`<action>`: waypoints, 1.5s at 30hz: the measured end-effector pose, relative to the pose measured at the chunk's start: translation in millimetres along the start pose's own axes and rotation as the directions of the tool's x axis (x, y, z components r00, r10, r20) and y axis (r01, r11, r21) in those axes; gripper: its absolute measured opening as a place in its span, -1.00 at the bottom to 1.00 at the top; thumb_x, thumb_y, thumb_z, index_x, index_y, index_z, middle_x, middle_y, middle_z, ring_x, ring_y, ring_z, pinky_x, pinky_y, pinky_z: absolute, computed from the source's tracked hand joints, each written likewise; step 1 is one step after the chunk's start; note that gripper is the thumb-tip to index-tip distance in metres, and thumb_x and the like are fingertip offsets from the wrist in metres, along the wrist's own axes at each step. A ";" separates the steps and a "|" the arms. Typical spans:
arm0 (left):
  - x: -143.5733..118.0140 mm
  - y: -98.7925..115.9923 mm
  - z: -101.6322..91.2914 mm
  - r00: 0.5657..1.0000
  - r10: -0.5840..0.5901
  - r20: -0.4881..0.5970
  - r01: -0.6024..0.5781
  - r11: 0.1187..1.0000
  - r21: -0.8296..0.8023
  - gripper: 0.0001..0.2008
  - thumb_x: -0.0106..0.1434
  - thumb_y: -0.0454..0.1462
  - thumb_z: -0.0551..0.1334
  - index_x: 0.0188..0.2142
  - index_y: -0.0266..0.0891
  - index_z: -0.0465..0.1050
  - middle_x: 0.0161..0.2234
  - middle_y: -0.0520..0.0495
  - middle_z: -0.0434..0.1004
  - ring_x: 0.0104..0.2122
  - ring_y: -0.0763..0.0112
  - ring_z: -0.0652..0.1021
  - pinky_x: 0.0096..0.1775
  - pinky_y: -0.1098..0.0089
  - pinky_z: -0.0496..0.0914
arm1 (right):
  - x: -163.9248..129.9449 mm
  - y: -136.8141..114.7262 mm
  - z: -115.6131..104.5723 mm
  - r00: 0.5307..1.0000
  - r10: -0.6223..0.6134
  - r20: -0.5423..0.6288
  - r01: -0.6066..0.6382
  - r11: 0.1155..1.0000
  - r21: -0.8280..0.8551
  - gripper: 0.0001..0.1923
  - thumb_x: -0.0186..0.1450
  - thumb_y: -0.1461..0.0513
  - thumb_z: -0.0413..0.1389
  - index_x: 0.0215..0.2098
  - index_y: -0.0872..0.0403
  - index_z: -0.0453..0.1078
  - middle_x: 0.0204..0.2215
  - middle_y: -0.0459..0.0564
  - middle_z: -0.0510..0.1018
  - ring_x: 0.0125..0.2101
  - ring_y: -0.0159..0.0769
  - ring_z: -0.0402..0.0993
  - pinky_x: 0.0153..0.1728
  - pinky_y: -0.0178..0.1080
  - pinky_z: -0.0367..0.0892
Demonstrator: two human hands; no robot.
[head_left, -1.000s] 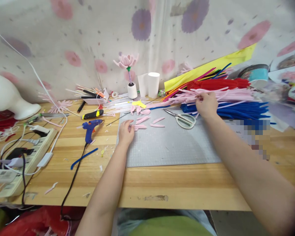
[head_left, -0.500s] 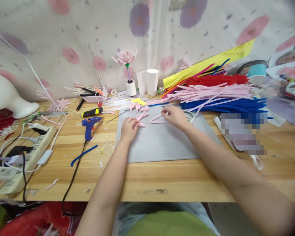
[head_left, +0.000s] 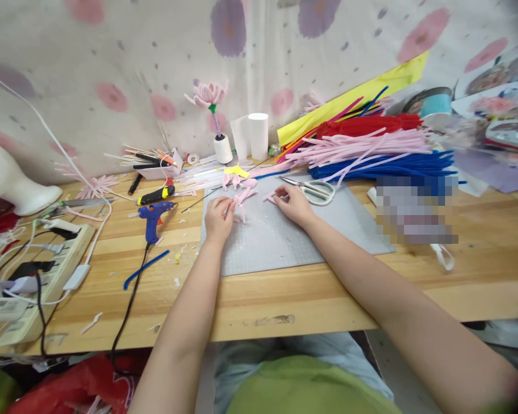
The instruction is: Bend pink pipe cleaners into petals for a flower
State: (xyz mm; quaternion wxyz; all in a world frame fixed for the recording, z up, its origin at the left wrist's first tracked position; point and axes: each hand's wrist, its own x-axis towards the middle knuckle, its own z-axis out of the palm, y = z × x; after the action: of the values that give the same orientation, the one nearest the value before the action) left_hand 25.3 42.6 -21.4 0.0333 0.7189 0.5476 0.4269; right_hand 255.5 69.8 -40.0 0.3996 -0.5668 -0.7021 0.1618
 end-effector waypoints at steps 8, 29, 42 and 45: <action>-4.4 22.7 9.1 0.986 -0.159 0.057 0.169 0.930 -0.326 -0.80 0.20 -0.19 0.11 -0.37 -0.23 0.45 -0.41 -0.05 0.44 -0.35 0.40 0.45 -0.23 0.37 0.36 | -4.5 -23.2 -5.8 0.997 -0.080 -0.009 0.079 0.963 0.258 -0.83 0.16 0.18 0.05 -0.30 0.07 0.36 -0.33 0.03 0.48 -0.26 -0.23 0.36 -0.16 -0.15 0.23; -5.1 40.0 24.8 0.751 -0.502 0.430 0.642 0.398 -0.656 -0.84 -0.02 -0.27 0.20 -0.49 -0.25 0.20 -0.63 0.15 0.26 -0.63 0.58 0.37 -0.56 0.48 0.38 | -9.7 -25.3 12.5 0.951 -0.079 0.298 -0.071 0.884 0.461 -0.69 0.06 0.28 0.01 -0.18 0.10 0.27 -0.58 -0.21 0.23 -0.56 -0.46 0.16 -0.49 -0.36 0.11; -8.1 41.4 27.0 0.798 -0.453 0.397 0.587 0.436 -0.682 -0.75 0.08 -0.37 0.13 -0.21 -0.17 0.21 -0.58 0.20 0.20 -0.65 0.65 0.30 -0.53 0.54 0.38 | -10.5 -23.8 9.1 0.964 -0.123 0.234 0.039 0.942 0.333 -0.54 0.11 0.39 -0.09 -0.01 0.03 0.14 -0.40 -0.12 0.42 -0.54 -0.45 0.35 -0.43 -0.33 0.25; -7.5 42.1 26.6 0.793 -0.465 0.394 0.588 0.418 -0.692 -0.83 0.09 -0.33 0.16 -0.26 -0.22 0.31 -0.58 0.16 0.23 -0.65 0.64 0.31 -0.52 0.52 0.39 | -9.1 -21.4 9.9 0.970 -0.119 0.210 0.044 0.944 0.327 -0.60 0.11 0.37 -0.08 -0.07 0.02 0.15 -0.38 -0.11 0.42 -0.52 -0.44 0.36 -0.44 -0.32 0.26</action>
State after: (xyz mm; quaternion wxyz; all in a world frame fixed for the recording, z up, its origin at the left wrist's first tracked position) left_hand 74.3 30.9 -20.9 0.5160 0.4467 0.4952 0.5375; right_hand 234.2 57.0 -35.1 0.4095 -0.4426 -0.7306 0.3203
